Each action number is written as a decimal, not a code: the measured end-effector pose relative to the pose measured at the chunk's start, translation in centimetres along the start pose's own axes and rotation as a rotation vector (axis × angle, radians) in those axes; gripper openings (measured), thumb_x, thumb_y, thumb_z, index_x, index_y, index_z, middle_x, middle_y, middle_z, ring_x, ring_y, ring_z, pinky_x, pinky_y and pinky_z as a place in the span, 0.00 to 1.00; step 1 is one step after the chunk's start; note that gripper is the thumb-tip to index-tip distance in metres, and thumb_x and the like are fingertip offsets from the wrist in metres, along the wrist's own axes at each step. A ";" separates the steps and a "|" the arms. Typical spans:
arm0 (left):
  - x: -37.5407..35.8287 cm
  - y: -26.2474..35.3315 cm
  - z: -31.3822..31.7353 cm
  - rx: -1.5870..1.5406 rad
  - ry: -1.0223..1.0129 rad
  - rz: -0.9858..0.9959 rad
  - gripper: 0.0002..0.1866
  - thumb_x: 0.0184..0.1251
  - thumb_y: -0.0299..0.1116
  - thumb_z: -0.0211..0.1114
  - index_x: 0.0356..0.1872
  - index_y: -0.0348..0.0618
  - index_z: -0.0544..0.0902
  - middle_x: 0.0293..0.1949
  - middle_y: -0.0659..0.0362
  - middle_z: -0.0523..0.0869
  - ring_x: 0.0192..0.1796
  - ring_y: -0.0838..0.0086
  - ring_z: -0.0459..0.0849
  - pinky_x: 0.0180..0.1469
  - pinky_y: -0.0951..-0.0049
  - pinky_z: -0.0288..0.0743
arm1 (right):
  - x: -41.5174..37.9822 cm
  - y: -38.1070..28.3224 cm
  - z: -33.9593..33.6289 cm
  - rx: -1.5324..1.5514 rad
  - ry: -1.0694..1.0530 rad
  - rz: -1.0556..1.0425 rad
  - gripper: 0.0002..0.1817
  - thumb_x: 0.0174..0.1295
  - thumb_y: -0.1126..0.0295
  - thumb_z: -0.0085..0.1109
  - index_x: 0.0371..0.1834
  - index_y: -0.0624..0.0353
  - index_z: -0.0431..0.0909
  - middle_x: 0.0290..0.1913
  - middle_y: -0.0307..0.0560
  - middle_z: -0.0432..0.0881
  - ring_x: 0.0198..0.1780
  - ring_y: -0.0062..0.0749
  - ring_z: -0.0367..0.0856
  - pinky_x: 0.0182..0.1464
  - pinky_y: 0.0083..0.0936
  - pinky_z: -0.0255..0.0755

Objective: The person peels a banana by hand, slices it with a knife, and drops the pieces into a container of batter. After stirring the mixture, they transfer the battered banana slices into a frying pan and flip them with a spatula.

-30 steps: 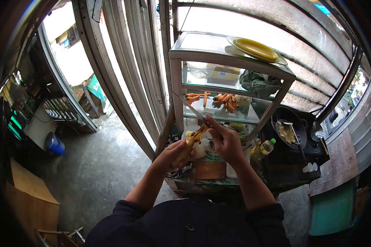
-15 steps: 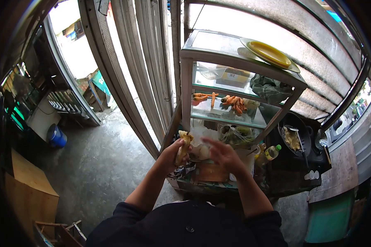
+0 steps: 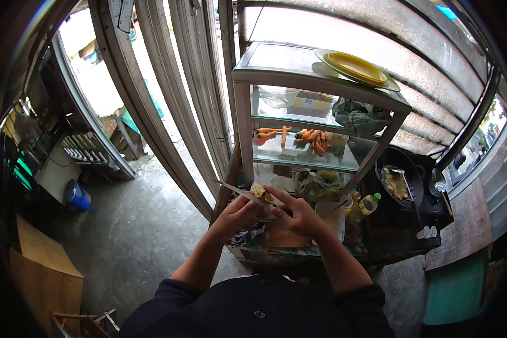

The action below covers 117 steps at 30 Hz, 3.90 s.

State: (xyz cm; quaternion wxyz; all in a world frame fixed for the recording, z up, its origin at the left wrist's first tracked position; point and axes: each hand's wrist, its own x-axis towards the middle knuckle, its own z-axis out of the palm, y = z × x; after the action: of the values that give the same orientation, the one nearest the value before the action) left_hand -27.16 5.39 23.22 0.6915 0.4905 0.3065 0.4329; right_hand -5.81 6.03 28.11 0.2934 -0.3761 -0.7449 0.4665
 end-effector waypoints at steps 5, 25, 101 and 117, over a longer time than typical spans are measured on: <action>-0.1 1.0 0.8 0.086 -0.013 0.024 0.17 0.75 0.42 0.52 0.58 0.44 0.70 0.30 0.70 0.72 0.25 0.89 0.67 0.25 0.86 0.60 | -0.3 1.1 -0.2 0.007 -0.002 -0.053 0.27 0.69 0.63 0.52 0.71 0.48 0.62 0.32 0.41 0.79 0.32 0.17 0.68 0.42 0.19 0.68; 0.4 1.7 2.1 0.878 0.362 0.421 0.18 0.62 0.37 0.66 0.47 0.38 0.72 0.41 0.46 0.81 0.45 0.51 0.82 0.45 0.62 0.75 | -0.7 -1.5 1.8 0.722 0.073 0.228 0.24 0.73 0.61 0.47 0.70 0.51 0.63 0.24 0.27 0.61 0.22 0.12 0.57 0.23 0.12 0.54; -3.3 -2.4 -6.4 -0.611 0.476 0.174 0.21 0.71 0.35 0.57 0.64 0.47 0.69 0.58 0.58 0.77 0.57 0.60 0.79 0.58 0.59 0.76 | 7.4 3.0 6.3 0.769 -0.209 0.266 0.23 0.71 0.56 0.46 0.66 0.54 0.66 0.22 0.33 0.67 0.18 0.15 0.62 0.20 0.13 0.58; -2.2 -2.4 -5.2 -0.305 0.318 0.126 0.27 0.70 0.32 0.59 0.67 0.42 0.64 0.55 0.57 0.79 0.52 0.71 0.82 0.52 0.72 0.78 | 7.0 3.6 7.0 0.118 0.266 0.004 0.11 0.56 0.66 0.68 0.34 0.64 0.82 0.26 0.39 0.83 0.26 0.12 0.75 0.30 0.17 0.71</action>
State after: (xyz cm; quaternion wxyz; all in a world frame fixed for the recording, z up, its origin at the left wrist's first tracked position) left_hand -31.77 5.24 19.24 0.6723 0.3240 0.3113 0.5884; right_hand -14.06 9.53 22.70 0.4104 -0.4180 -0.6699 0.4562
